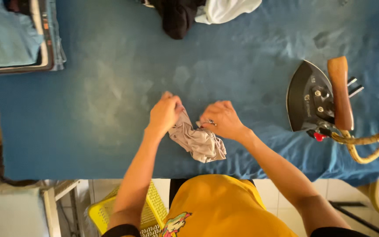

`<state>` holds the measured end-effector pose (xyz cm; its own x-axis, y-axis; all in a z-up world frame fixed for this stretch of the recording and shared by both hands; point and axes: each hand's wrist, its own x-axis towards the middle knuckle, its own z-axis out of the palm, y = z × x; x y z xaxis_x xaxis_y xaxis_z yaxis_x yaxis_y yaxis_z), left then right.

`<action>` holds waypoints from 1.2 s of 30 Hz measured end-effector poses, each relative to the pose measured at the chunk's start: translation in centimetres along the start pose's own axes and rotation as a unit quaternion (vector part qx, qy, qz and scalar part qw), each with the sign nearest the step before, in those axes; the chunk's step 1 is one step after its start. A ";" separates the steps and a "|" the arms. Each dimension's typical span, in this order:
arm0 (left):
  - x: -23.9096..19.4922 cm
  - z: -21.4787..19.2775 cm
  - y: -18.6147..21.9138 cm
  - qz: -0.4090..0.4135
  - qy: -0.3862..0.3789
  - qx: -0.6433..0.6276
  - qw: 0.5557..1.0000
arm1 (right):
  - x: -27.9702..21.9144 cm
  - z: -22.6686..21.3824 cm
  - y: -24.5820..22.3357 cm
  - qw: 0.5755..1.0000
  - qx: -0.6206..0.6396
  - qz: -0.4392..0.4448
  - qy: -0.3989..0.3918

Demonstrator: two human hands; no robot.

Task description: The person irons several pairs of underwear and undershorts one at a time on an ironing board using a steam iron, folding each garment into a small rectangle after ironing and placing it on a stack.

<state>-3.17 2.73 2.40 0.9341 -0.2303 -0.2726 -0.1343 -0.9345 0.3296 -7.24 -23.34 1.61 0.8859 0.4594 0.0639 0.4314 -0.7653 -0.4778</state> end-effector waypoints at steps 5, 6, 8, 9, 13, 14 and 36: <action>-2.3 -5.3 -4.8 0.031 0.055 -0.563 0.824 | -0.1 -7.5 6.5 0.955 0.189 0.190 0.131; -2.7 -6.9 -5.1 0.031 0.060 -0.563 0.823 | -0.4 -8.7 7.7 0.956 0.188 0.185 0.130; -3.6 -10.0 -5.7 0.060 0.072 -0.584 0.807 | -1.0 -11.3 9.9 0.902 0.335 0.178 0.207; -4.2 -10.7 -5.2 0.062 0.075 -0.584 0.806 | -1.3 -11.7 9.1 0.903 0.334 0.175 0.208; -6.4 -9.4 -4.1 0.100 0.108 -0.224 0.963 | -4.7 -11.0 6.8 0.879 0.389 0.208 0.182; -7.4 -8.0 -4.3 0.058 0.095 -0.071 0.991 | -6.2 -9.9 6.1 0.852 0.434 0.236 0.172; -15.6 -17.1 -7.6 0.163 -0.080 -0.816 0.548 | -9.4 -22.1 -12.0 0.686 0.709 -0.056 0.156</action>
<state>-11.05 18.02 19.62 0.8901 -0.4556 0.0088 0.3112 0.6220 0.7185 -17.02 -28.43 26.11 0.9495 0.1917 0.2483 0.0963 0.5752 -0.8123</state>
